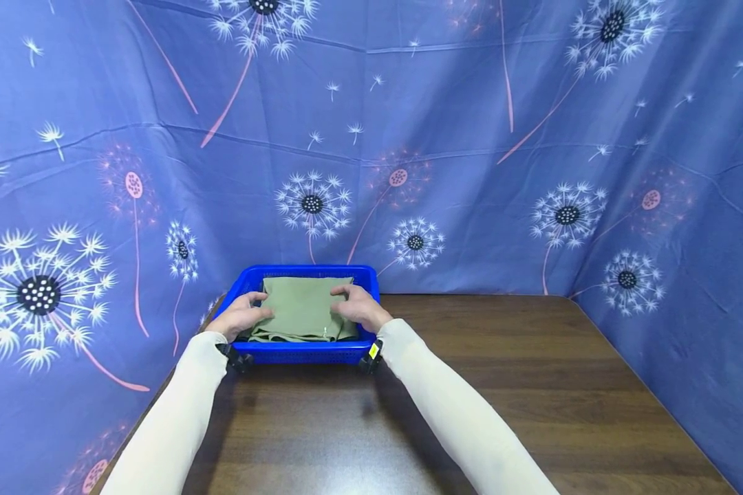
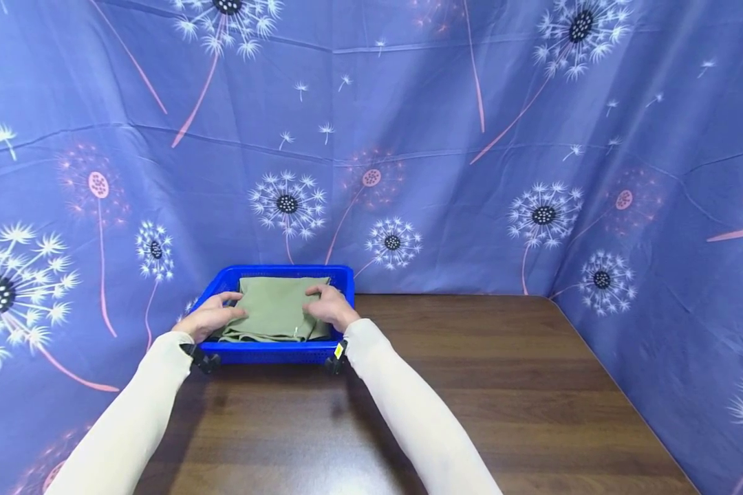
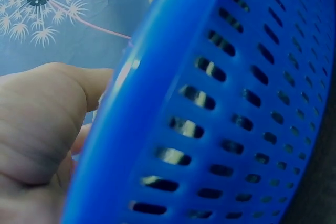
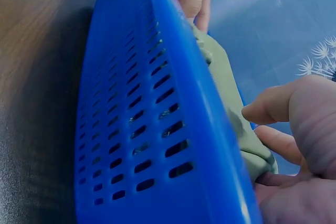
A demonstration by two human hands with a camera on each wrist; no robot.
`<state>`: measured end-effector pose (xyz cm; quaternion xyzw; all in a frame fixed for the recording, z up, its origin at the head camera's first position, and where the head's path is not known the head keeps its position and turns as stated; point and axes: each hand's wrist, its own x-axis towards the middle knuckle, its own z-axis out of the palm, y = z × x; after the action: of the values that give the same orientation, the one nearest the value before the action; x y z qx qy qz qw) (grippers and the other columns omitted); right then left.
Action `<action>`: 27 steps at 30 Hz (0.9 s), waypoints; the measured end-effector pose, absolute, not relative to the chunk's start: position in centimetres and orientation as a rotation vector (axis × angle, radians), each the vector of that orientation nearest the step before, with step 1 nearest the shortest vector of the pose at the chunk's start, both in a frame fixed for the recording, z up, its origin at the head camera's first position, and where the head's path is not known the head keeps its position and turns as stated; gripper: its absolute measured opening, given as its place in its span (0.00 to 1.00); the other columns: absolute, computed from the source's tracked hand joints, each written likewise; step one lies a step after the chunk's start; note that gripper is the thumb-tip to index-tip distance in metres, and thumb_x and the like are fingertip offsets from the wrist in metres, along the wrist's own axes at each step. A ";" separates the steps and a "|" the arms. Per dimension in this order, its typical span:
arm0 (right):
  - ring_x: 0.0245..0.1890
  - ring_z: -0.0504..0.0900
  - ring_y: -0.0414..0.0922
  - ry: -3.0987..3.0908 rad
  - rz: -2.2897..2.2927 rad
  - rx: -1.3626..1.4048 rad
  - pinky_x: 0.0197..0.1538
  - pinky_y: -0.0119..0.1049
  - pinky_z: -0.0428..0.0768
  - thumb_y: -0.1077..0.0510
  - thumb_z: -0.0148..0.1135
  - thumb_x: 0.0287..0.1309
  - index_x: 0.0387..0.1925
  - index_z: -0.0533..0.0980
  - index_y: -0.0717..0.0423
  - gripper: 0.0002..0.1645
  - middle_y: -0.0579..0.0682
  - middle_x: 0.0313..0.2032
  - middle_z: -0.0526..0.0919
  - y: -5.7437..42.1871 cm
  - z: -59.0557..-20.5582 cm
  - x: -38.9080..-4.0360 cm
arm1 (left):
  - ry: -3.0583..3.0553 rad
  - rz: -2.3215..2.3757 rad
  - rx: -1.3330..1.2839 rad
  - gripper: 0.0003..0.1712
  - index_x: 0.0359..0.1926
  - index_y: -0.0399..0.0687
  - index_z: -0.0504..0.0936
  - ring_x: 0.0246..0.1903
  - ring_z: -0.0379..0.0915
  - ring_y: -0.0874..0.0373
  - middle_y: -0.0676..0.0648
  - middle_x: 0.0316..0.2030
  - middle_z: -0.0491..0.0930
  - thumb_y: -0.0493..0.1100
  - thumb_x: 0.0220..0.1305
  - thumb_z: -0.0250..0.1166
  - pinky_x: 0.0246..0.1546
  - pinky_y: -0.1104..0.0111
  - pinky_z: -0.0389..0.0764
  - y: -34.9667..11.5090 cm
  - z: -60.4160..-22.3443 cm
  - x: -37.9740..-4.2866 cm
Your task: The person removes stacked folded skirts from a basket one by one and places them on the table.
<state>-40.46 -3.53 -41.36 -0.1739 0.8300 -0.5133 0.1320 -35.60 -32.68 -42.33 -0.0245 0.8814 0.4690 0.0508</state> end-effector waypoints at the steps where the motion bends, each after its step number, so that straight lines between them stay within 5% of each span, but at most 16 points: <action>1: 0.61 0.73 0.52 2.416 -1.490 -0.515 0.59 0.45 0.77 0.62 0.66 0.60 0.68 0.74 0.55 0.33 0.58 0.71 0.69 -3.5 -41.4 -40.4 | 2.695 1.441 -0.070 0.42 0.77 0.37 0.58 0.61 0.70 0.37 0.27 0.68 0.66 0.41 0.69 0.65 0.58 0.51 0.76 -32.7 -42.4 -35.6; 5: 0.55 0.74 0.51 2.444 -1.499 -0.546 0.51 0.41 0.78 0.65 0.67 0.56 0.67 0.75 0.57 0.34 0.59 0.69 0.72 -3.5 -41.5 -40.5 | 2.703 1.505 -0.033 0.42 0.78 0.44 0.60 0.39 0.73 0.51 0.31 0.56 0.74 0.35 0.66 0.65 0.37 0.63 0.74 -32.7 -42.4 -35.7; 8: 0.53 0.74 0.51 2.469 -1.492 -0.552 0.47 0.38 0.79 0.66 0.67 0.54 0.66 0.76 0.57 0.35 0.59 0.67 0.73 -3.5 -41.5 -40.5 | 2.701 1.502 0.005 0.43 0.79 0.47 0.59 0.38 0.72 0.52 0.31 0.63 0.69 0.33 0.66 0.64 0.33 0.65 0.73 -32.8 -42.4 -35.7; 14: 0.52 0.74 0.50 2.489 -1.482 -0.532 0.47 0.38 0.78 0.66 0.68 0.53 0.65 0.77 0.56 0.34 0.58 0.66 0.75 -3.8 -41.6 -40.4 | 2.689 1.464 0.036 0.41 0.78 0.48 0.62 0.53 0.71 0.42 0.33 0.79 0.47 0.32 0.66 0.63 0.40 0.64 0.74 -32.9 -42.6 -35.9; 27: 0.65 0.72 0.56 2.525 -1.441 -0.482 0.66 0.50 0.74 0.64 0.70 0.54 0.68 0.73 0.58 0.38 0.62 0.69 0.72 -4.3 -41.7 -39.9 | 2.697 1.356 -0.006 0.36 0.76 0.43 0.66 0.75 0.49 0.30 0.32 0.79 0.49 0.35 0.68 0.62 0.69 0.42 0.65 -32.4 -42.4 -35.5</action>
<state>-39.90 -4.33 -41.68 -0.1629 0.8528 -0.4867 0.0969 -35.53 -32.35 -42.44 -0.0020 0.8917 0.4484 0.0615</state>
